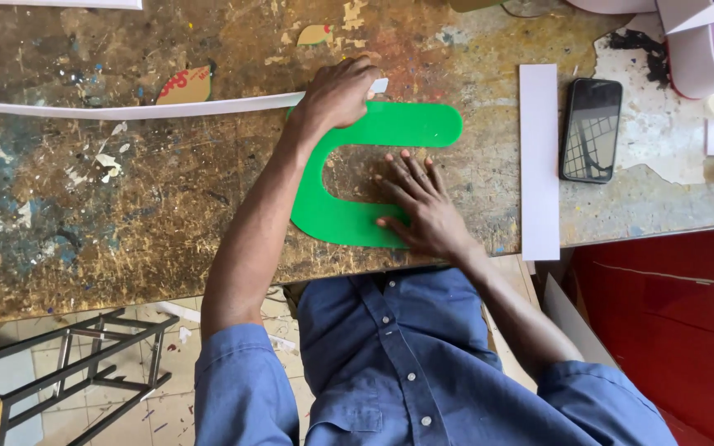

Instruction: The person peels a green backing off a cardboard cutout, then applies glue from a bottle to a white strip and attaches it to the green cutout on a workbench.

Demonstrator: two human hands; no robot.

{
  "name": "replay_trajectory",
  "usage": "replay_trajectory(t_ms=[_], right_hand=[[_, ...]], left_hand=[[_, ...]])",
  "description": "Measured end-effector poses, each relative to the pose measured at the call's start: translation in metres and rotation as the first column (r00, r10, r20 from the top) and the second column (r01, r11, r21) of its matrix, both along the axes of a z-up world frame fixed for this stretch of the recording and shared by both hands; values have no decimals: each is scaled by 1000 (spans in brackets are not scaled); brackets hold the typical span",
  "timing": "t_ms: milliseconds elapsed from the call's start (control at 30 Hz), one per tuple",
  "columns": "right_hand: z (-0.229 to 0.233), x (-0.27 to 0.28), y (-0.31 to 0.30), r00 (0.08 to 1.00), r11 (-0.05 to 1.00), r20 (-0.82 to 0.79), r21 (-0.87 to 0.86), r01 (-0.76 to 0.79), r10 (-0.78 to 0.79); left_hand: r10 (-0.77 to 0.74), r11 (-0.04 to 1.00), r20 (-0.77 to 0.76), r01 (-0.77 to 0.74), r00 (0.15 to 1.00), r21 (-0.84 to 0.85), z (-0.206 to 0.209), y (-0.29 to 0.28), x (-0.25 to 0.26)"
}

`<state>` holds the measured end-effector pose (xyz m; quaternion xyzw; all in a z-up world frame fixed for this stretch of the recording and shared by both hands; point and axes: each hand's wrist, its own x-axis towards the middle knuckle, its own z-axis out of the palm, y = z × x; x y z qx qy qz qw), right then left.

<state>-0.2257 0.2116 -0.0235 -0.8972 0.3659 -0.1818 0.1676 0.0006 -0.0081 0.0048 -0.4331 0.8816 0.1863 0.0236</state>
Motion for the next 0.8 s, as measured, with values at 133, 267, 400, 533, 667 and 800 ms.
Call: replay_trajectory(t_ms=[133, 267, 400, 533, 667, 800], right_hand=[[-1, 57, 11, 874, 936, 348, 216, 277, -339], [53, 51, -16, 749, 938, 645, 332, -99, -150], [39, -7, -69, 947, 989, 305, 73, -125, 97], [12, -27, -73, 987, 998, 148, -35, -57, 62], [-11, -17, -64, 990, 989, 67, -69, 131, -126], [-32, 9, -35, 919, 910, 28, -126, 394, -394]], left_hand=[[-38, 965, -92, 13, 995, -261, 0, 11, -6], [-27, 960, -86, 2, 996, -280, 17, 35, 3], [56, 980, -84, -71, 995, -186, 36, 57, 21], [53, 986, -107, -70, 993, -152, 34, 75, 25], [94, 992, -125, -104, 988, -77, 22, 75, 28], [106, 993, -159, -113, 982, -33, 44, 74, 32]])
